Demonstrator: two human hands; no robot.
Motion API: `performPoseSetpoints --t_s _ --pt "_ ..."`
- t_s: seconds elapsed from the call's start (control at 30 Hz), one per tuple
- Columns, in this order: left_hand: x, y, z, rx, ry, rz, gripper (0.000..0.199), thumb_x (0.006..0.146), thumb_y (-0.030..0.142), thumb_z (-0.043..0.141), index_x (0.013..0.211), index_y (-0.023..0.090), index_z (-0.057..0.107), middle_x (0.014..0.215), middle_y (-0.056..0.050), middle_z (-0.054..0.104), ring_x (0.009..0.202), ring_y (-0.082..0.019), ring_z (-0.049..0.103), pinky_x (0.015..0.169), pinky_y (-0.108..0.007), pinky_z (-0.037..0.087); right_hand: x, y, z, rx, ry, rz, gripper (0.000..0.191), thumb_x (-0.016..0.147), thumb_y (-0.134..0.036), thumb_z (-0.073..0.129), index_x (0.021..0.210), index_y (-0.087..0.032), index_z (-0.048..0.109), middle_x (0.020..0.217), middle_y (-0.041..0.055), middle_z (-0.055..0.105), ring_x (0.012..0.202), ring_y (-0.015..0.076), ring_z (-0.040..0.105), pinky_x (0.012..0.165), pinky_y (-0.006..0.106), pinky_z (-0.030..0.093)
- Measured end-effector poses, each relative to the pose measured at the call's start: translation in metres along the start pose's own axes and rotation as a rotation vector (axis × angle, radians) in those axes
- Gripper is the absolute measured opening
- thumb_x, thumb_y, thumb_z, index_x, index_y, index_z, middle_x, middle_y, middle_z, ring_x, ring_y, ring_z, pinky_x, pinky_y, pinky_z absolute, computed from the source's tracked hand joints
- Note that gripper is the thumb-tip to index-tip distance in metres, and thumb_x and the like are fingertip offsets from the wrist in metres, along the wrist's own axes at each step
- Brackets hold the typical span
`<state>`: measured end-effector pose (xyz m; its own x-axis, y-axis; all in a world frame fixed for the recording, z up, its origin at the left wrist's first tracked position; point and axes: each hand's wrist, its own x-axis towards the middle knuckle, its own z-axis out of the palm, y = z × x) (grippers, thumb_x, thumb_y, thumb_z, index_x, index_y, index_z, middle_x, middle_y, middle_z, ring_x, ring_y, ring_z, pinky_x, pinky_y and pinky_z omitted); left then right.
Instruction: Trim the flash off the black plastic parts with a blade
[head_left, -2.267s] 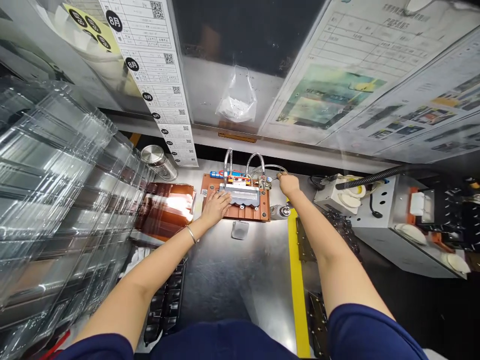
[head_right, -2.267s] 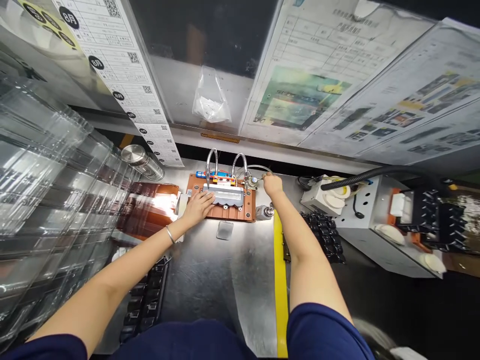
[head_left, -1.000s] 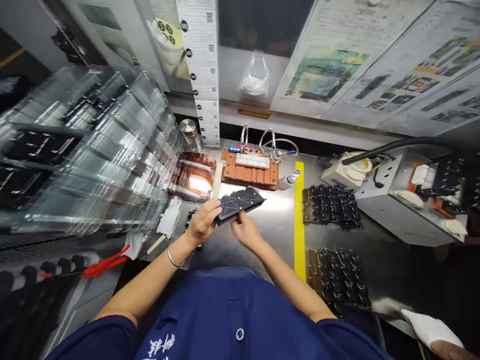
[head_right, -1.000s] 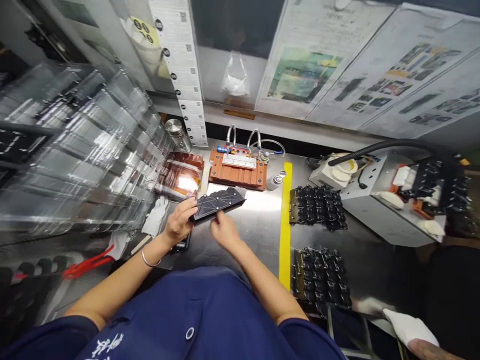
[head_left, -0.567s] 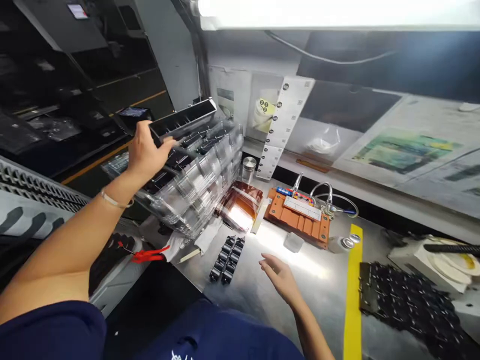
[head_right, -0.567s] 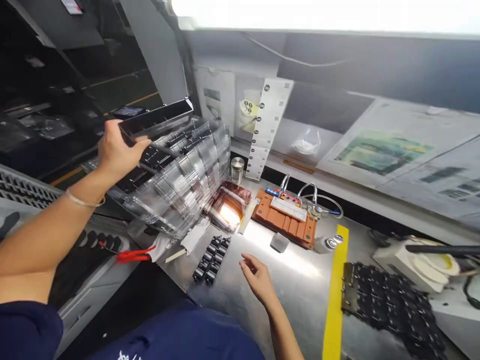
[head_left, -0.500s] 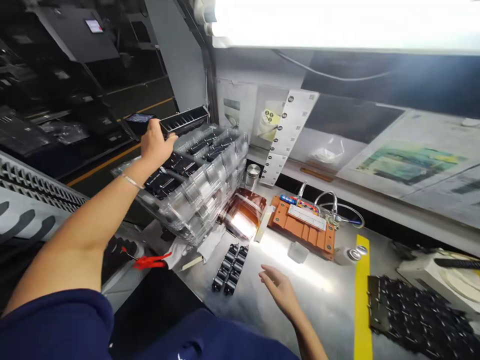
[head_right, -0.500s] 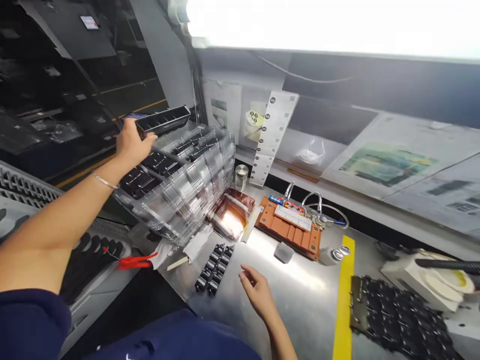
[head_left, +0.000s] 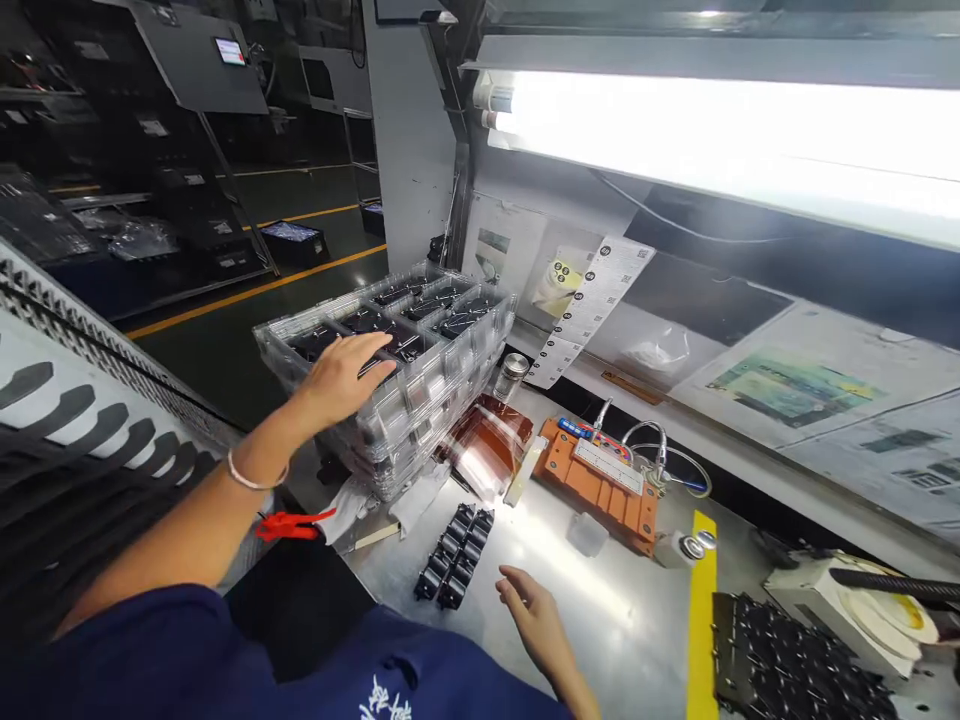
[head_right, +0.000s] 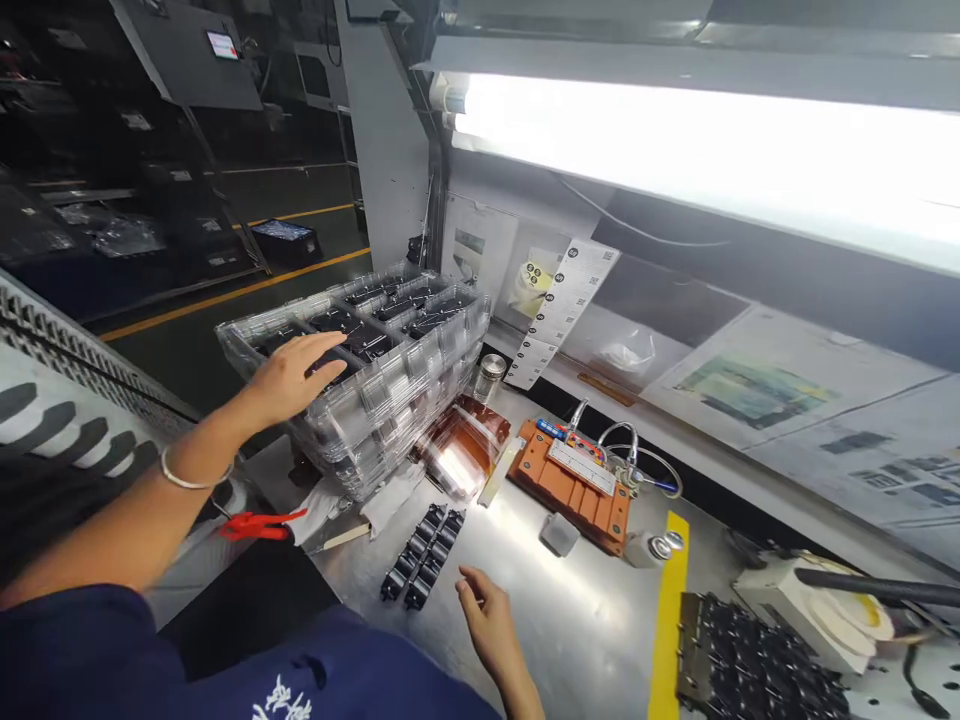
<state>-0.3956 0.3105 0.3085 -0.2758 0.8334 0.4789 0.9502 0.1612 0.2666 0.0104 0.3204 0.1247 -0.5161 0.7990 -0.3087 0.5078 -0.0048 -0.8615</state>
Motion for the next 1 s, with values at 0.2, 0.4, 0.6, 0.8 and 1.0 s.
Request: performPoseSetpoints --t_s 0.2,0.4,0.6,0.8,1.0 --pt "-0.111 0.036 0.088 -0.146 0.548 -0.314 0.096 0.085 0.065 0.045 0.150 0.003 0.010 0.155 -0.029 0.012 0.146 -0.036 0.005 0.116 -0.054 0.012 0.028 -0.061 -0.005 -0.186 -0.124 -0.339 0.050 0.088 -0.060 0.043 0.089 -0.018 0.071 0.088 0.0105 0.073 0.079 0.0259 0.068 0.070 0.038 0.055" --pt "-0.108 0.037 0.123 -0.260 0.680 -0.433 0.104 0.086 0.067 0.040 0.149 -0.005 -0.003 0.154 -0.033 0.002 0.146 -0.035 0.003 0.117 -0.050 0.011 0.088 -0.203 0.039 -0.326 0.089 -1.092 0.035 0.089 -0.045 0.052 0.110 -0.018 0.062 0.113 0.0143 0.065 0.108 0.0256 0.059 0.093 0.044 0.049" --pt "-0.113 0.036 0.132 -0.308 0.726 -0.366 0.096 0.090 0.062 0.036 0.150 -0.001 -0.004 0.154 -0.032 0.003 0.144 -0.038 0.004 0.116 -0.057 0.012 0.140 -0.296 0.098 -0.822 -0.055 -1.295 0.038 0.082 -0.033 0.054 0.110 -0.009 0.063 0.093 0.0143 0.071 0.093 0.0281 0.064 0.091 0.044 0.047" --pt "-0.117 0.038 0.128 -0.304 0.611 -0.371 0.086 0.092 0.045 0.047 0.153 0.012 -0.003 0.158 -0.023 0.004 0.145 -0.035 0.002 0.117 -0.058 0.011 0.162 -0.314 0.097 -0.748 -0.115 -1.393 0.041 0.075 -0.026 0.047 0.109 -0.011 0.064 0.081 0.0100 0.071 0.071 0.0212 0.066 0.069 0.031 0.051" --pt "-0.124 0.038 0.103 -0.370 0.498 -0.351 0.085 0.089 0.040 0.053 0.151 0.005 0.007 0.154 -0.029 0.016 0.145 -0.036 0.004 0.115 -0.062 0.011 0.161 -0.359 0.088 -0.594 0.023 -1.423 0.031 0.076 -0.023 0.043 0.093 -0.015 0.067 0.068 0.0033 0.068 0.056 0.0143 0.060 0.059 0.025 0.048"
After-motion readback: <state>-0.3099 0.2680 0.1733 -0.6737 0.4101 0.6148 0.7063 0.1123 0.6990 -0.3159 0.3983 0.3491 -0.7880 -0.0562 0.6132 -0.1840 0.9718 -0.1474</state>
